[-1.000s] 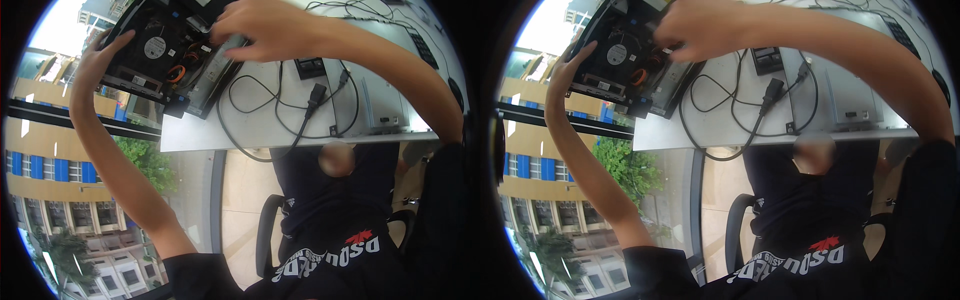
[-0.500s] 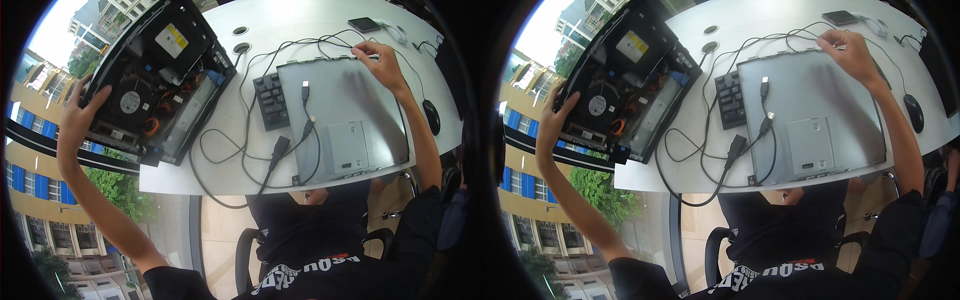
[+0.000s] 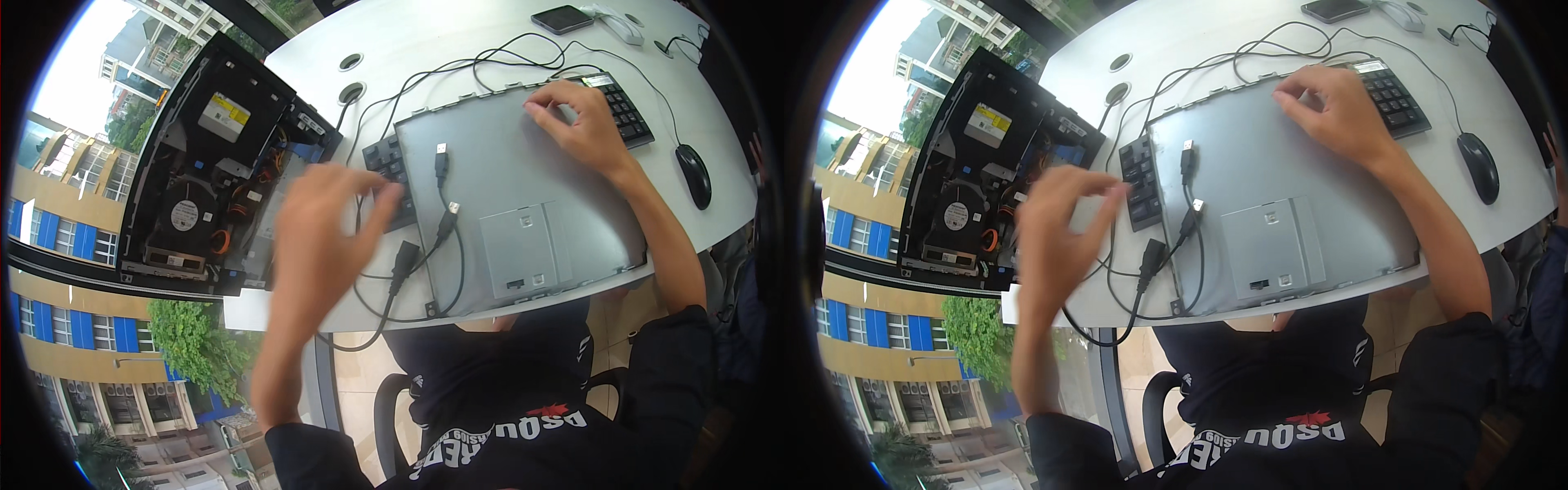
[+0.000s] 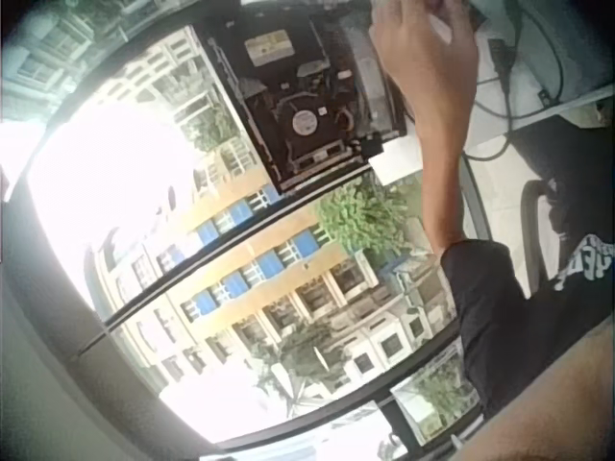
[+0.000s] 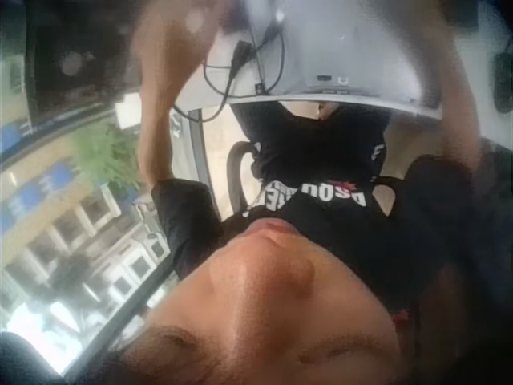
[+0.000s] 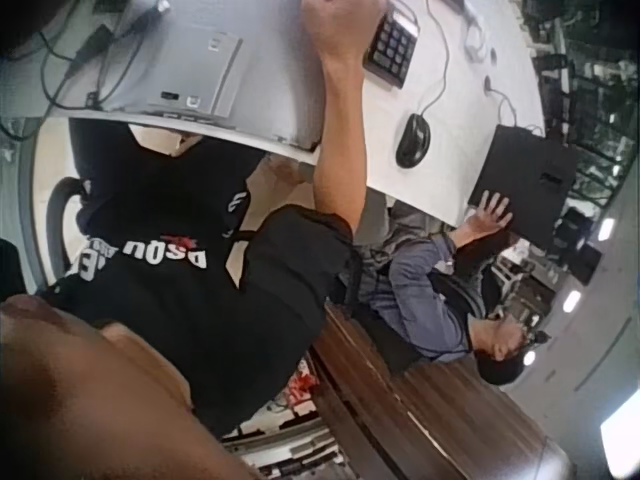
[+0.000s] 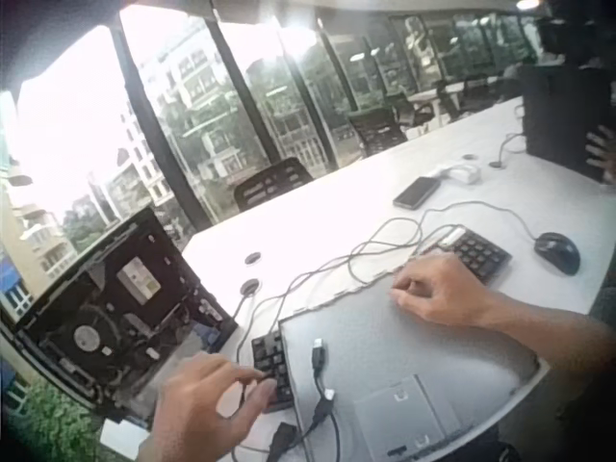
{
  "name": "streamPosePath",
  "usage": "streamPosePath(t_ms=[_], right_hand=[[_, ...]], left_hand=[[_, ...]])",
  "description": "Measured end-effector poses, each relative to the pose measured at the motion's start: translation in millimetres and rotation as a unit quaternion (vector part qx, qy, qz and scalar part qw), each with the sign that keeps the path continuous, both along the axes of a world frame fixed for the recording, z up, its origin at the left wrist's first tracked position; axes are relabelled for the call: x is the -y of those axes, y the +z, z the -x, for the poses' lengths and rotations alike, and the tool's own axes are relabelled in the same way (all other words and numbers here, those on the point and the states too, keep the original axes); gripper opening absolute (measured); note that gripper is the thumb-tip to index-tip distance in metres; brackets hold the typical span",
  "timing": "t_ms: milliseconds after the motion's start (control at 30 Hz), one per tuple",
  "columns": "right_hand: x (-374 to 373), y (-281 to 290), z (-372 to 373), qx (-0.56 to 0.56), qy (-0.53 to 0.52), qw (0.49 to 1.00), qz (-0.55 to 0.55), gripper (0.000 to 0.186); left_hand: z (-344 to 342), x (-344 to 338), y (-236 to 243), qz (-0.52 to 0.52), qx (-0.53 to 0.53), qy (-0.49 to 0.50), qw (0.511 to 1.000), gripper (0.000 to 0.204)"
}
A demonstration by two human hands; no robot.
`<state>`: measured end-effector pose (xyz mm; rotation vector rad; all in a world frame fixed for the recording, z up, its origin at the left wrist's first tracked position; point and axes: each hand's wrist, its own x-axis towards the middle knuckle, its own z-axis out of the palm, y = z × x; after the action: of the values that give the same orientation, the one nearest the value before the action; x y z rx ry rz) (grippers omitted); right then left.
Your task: Assembling and connecting components inside a desktop computer case.
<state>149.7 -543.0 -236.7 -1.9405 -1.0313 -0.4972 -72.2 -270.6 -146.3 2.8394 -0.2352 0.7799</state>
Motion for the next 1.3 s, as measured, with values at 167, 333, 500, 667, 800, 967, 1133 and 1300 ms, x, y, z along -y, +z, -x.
streamPosePath(t_ms=[167, 333, 500, 667, 800, 967, 1133, 1300], right_hand=[[-9, 5, 13, -0.022, 0.015, 1.000, 0.010, 0.017], [0, 18, 24, 0.016, 0.010, 1.000, -0.013, 0.009], [-14, 22, 39, 0.018, 0.057, 0.998, -0.009, 0.007], [-12, 23, 46, 0.007, 0.064, 0.998, 0.004, 0.006], [-13, 13, 42, -0.005, 0.069, 0.997, 0.017, 0.006], [-18, 16, 46, -0.032, 0.069, 0.997, 0.021, 0.008], [-22, 15, 46, -0.030, 0.056, 0.997, 0.034, 0.009], [-17, 9, 41, -0.032, 0.048, 0.998, 0.032, 0.010]], left_hand=[[-43, 14, -44, 0.041, -0.104, 0.037, 0.993, 0.037], [-63, 15, -52, 0.073, -0.124, 0.064, 0.988, 0.031], [-36, 5, -27, 0.314, -0.180, 0.007, 0.932, 0.034], [31, -6, 7, 0.612, -0.102, -0.114, 0.776, 0.036], [99, -24, 25, 0.683, 0.005, -0.059, 0.728, 0.033], [179, -52, 31, 0.623, 0.097, 0.081, 0.772, 0.030], [175, -46, -4, 0.492, 0.004, 0.234, 0.839, 0.025], [150, -45, -33, 0.424, -0.079, 0.237, 0.871, 0.027]])
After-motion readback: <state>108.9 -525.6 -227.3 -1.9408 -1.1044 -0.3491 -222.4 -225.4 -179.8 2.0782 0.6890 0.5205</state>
